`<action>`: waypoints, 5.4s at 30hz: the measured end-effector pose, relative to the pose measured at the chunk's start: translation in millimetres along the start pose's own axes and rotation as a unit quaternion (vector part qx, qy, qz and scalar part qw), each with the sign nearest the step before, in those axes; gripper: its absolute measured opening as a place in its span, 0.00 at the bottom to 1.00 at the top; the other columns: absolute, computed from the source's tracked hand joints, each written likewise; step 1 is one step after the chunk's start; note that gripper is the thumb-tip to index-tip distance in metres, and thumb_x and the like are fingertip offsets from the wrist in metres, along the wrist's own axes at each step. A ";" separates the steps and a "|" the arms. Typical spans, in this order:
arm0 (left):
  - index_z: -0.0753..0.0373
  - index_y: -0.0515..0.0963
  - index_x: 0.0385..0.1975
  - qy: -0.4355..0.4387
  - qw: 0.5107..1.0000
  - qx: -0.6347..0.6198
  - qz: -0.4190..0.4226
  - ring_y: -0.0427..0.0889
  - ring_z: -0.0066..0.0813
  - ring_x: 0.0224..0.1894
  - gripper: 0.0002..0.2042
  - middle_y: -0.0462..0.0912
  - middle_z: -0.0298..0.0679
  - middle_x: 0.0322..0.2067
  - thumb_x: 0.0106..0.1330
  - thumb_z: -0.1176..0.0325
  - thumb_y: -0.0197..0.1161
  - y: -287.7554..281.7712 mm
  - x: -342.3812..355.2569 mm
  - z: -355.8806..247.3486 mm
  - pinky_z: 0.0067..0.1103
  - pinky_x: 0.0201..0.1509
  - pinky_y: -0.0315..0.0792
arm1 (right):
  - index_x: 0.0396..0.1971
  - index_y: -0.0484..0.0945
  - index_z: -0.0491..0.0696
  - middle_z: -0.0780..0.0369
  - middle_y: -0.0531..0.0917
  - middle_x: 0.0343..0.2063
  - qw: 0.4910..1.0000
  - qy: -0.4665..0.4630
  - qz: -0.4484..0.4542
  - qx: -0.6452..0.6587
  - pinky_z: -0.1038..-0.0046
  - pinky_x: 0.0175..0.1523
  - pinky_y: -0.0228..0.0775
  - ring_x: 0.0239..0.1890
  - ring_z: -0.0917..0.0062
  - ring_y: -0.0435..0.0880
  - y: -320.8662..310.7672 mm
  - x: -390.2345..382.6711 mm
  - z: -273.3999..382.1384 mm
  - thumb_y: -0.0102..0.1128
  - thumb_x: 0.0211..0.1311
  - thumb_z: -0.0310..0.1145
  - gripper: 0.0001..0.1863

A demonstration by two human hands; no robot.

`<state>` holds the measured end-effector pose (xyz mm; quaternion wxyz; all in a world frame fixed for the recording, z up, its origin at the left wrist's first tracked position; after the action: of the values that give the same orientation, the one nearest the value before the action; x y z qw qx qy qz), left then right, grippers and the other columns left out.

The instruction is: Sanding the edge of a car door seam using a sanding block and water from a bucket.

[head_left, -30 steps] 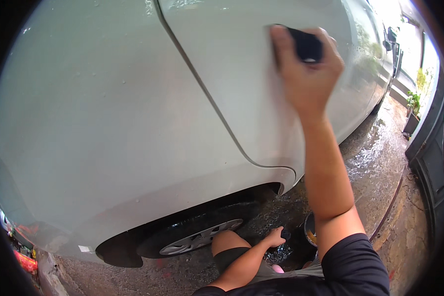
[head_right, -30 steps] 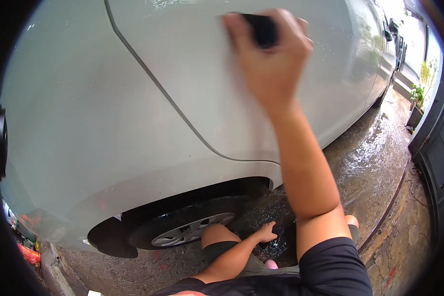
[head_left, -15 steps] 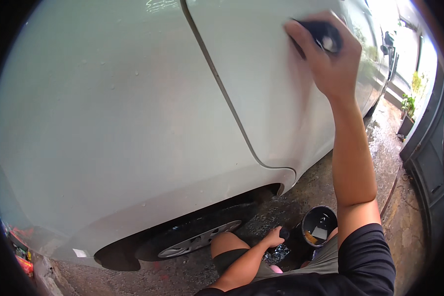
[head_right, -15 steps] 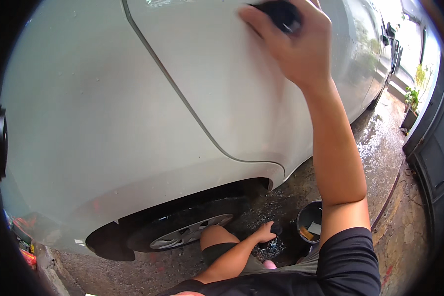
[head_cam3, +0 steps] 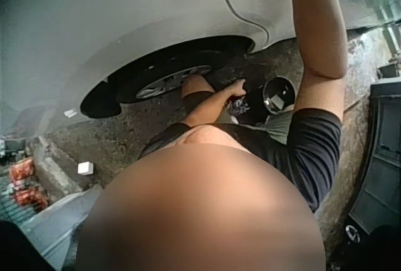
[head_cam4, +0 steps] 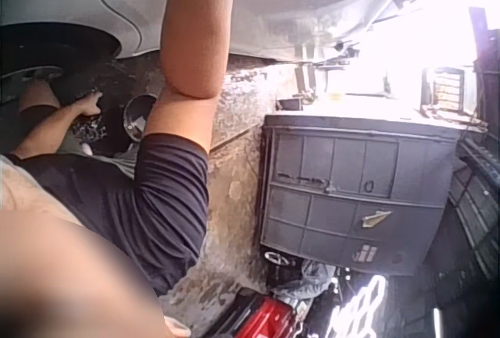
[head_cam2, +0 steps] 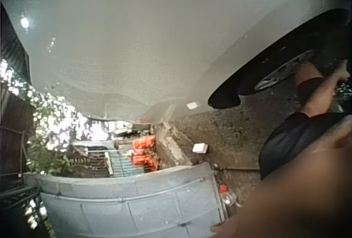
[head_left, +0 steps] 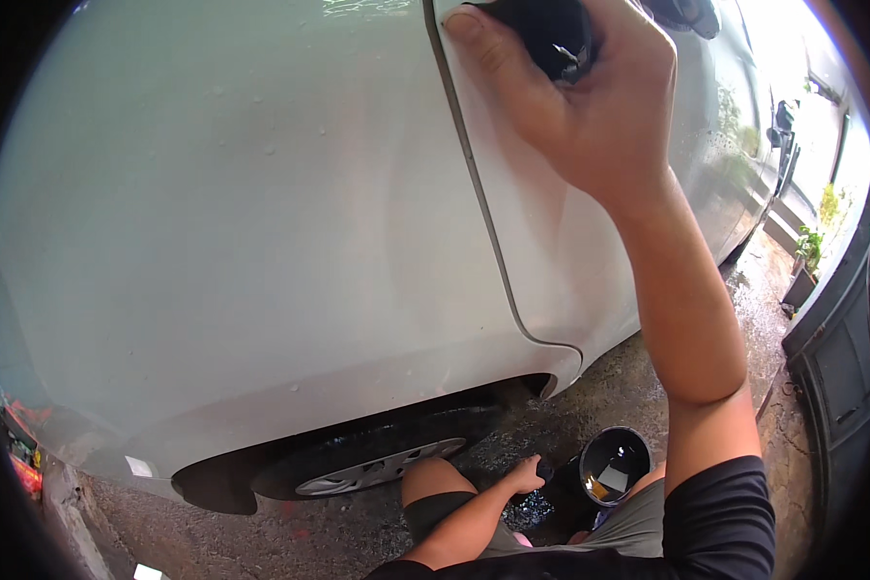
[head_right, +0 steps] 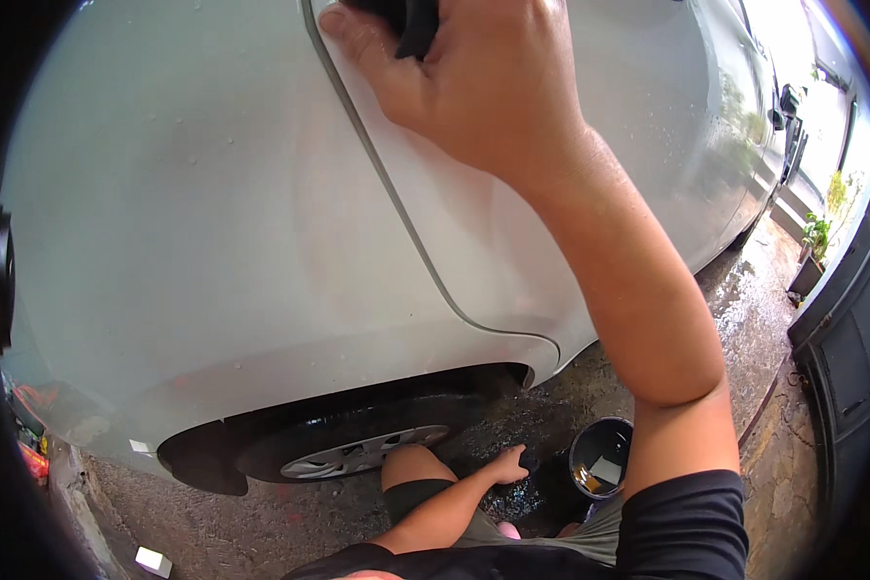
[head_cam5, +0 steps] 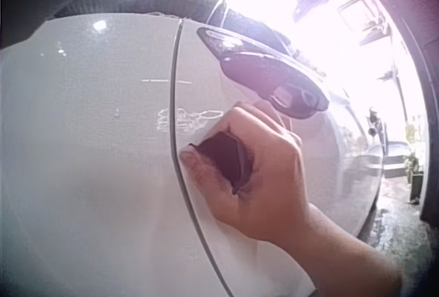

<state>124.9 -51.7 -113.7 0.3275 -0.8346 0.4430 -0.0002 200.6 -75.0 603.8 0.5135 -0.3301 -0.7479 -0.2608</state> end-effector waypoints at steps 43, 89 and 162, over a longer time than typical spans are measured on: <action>0.68 0.77 0.57 0.025 0.999 0.024 0.042 0.83 0.60 0.59 0.32 0.85 0.61 0.54 0.50 0.62 0.71 4.2 -0.9 3.7 0.42 0.64 0.78 | 0.27 0.81 0.41 0.69 0.79 0.21 0.946 0.314 0.048 0.067 0.81 0.32 0.65 0.26 0.89 0.73 -29.6 -27.7 -4.8 0.78 0.65 0.33 0.14; 0.69 0.77 0.58 -0.002 1.000 0.004 0.019 0.82 0.62 0.59 0.31 0.84 0.63 0.54 0.51 0.64 0.70 -3.3 -8.0 -4.3 0.44 0.64 0.78 | 0.23 0.79 0.44 0.62 0.80 0.18 0.991 0.131 -0.030 -0.018 0.69 0.34 0.63 0.24 0.75 0.72 -3.5 -33.4 27.6 0.77 0.60 0.31 0.14; 0.53 0.76 0.57 0.440 0.593 0.533 -0.413 0.76 0.48 0.65 0.18 0.77 0.45 0.59 0.67 0.70 0.63 -230.9 -11.7 -349.2 0.44 0.73 0.67 | 0.28 0.79 0.46 0.72 0.78 0.24 0.497 0.866 0.039 -0.025 0.77 0.34 0.66 0.27 0.88 0.71 -345.3 -483.0 375.5 0.75 0.68 0.39 0.15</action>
<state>187.1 -143.0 290.3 0.4440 -0.5038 0.0620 -0.7384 -163.0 -133.4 5.7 0.9050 0.0199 0.0923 -0.4148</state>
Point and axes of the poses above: each hand's wrist, its own x-axis towards the middle knuckle, its own y-axis out of the palm, z = x × y, the point moved 3 cm from there along x, towards the middle knuckle
